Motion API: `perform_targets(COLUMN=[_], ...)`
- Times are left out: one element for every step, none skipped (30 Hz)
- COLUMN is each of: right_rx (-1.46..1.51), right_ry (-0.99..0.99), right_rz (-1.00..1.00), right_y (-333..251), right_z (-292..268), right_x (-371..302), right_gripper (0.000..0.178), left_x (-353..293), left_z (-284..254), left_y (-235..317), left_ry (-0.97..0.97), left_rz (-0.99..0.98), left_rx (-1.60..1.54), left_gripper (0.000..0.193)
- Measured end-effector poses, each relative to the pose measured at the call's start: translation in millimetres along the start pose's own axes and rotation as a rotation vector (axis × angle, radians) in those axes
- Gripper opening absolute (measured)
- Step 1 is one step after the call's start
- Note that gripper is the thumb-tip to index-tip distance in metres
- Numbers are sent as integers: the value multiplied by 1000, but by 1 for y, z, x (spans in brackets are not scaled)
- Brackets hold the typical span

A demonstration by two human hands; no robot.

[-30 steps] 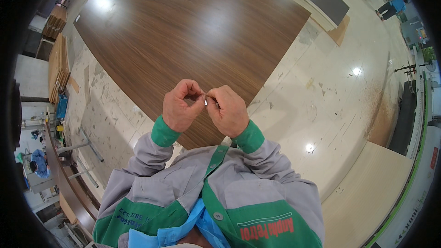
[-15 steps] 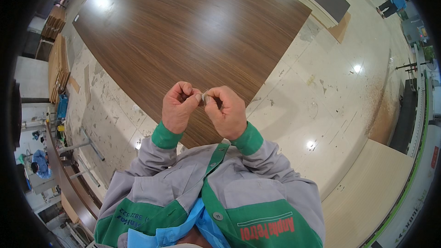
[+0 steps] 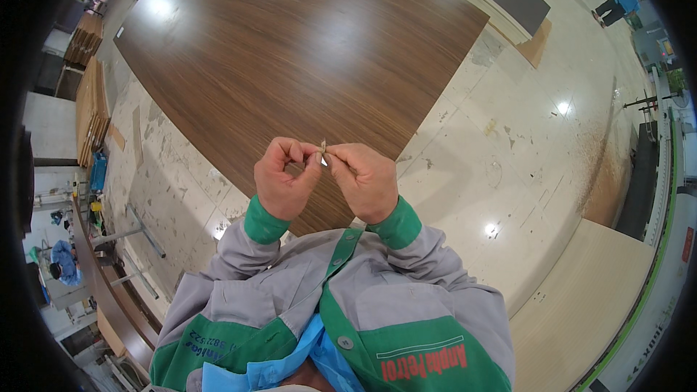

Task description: The person wipes a large wooden panel with a cloth, then retrieves a roll of labels and applies several small labels to the panel surface. The person handles the labels one at a time, peeling backing and pressing them onto the wood.

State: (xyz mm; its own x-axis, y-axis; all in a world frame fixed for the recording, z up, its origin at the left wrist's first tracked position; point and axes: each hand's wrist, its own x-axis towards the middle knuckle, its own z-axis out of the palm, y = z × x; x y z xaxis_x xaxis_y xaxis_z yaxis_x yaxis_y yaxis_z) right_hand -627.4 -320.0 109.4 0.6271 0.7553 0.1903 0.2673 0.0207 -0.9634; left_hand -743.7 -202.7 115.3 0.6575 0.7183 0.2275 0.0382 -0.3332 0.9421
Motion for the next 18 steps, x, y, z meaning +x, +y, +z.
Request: perform_targets(right_rx=[-19, -36, -52, -50, -84, -101, -126, -165, -216, -279, -300, -307, -277, -218, -221, -212, -187, -199], right_ry=[-2, -8, -13, -13, -26, -34, -34, -32, -24, -10, -4, 7, -5, -22, -20, -25, -34, -28], right_rz=[-20, -42, -64, -81, -85, -86, -93, -136, -182, -229, -235, -251, -204, -160, -151, -133, -109, -108], right_y=[-1, -1, -1, 0, 1, 2, 4, 6, 8, 11, 12, 12, 12, 11, 10, 9, 7, 7], right_z=[-1, -2, -3, -4, -4, -3, -3, -3, -2, -3, -4, -6, -9, -13, -17, -20, -21, -22], right_x=[0, 1, 1, 2, 2, 1, 2, 3, 3, 4, 5, 4, 4, 4, 3, 3, 3, 3], right_gripper=[13, 13, 13, 13, 13, 13, 14, 13, 13, 13, 12, 12, 11, 10, 10, 11, 11, 11], left_x=[0, 0, 0, 0, 0, 1, 2, 3, 4, 6, 6, 6, 7, 8, 8, 9, 9, 8], left_z=[0, -1, -2, -3, -4, -6, -7, -8, -7, -5, -3, 0, 3, 8, 11, 13, 14, 15], left_y=[1, 2, 3, 4, 5, 6, 7, 8, 9, 11, 13, 15, 17, 18, 18, 19, 18, 18], left_ry=[-9, -20, -33, -37, -41, -43, -59, -72, -80, -95, -103, -114, -116, -124, -121, -119, -123, -127], left_rz=[11, 19, 29, 78, 129, 176, 219, 266, 310, 328, 327, 328, 322, 315, 310, 297, 296, 291], left_rx=[39, 81, 122, 177, 230, 267, 340, 387, 418, 463, 492, 491, 473, 464, 448, 440, 430, 424], left_gripper=[20, 19, 19, 18, 18, 18, 18, 18, 19, 19, 19, 20, 21, 21, 22, 23, 24, 24])
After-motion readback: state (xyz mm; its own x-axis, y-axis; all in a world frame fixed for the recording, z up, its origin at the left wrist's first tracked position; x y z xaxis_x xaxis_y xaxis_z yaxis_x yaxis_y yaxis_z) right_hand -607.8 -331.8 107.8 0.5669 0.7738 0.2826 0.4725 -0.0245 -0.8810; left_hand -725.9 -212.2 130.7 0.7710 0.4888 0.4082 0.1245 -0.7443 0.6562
